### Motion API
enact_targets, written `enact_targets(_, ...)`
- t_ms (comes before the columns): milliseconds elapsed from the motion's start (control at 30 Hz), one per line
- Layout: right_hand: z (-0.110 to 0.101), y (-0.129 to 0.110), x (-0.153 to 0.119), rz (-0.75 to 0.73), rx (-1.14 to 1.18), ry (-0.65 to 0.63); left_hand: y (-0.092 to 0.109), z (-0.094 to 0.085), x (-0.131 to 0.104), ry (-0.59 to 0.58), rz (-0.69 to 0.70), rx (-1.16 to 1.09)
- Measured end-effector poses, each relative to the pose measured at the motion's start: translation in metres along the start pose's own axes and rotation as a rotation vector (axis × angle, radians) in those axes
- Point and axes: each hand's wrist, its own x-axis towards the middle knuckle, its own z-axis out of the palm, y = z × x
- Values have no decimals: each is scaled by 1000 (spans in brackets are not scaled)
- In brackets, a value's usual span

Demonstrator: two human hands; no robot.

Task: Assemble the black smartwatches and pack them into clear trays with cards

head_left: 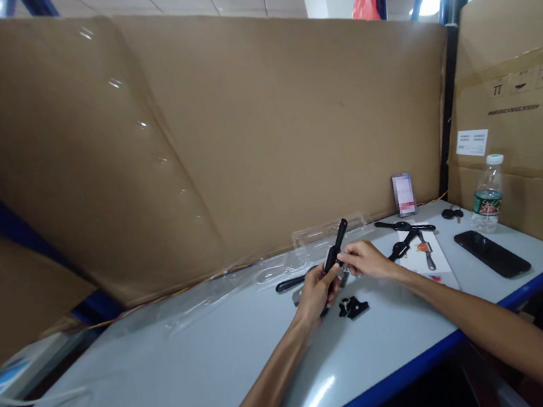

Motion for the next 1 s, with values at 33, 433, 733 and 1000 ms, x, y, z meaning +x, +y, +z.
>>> enact_targets(33, 0, 0, 0, -14, -6, 12, 0, 0, 0, -8, -8, -14)
enact_targets(433, 0, -1, -2, -78, -64, 63, -2, 4, 3, 29, 3, -64)
enact_targets(733, 2, 3, 0, -104, -37, 37, -6, 2, 8, 38, -1, -46)
enact_targets(1000, -24, 0, 0, -38, -495, 58, -4, 0, 10, 128, -54, -125)
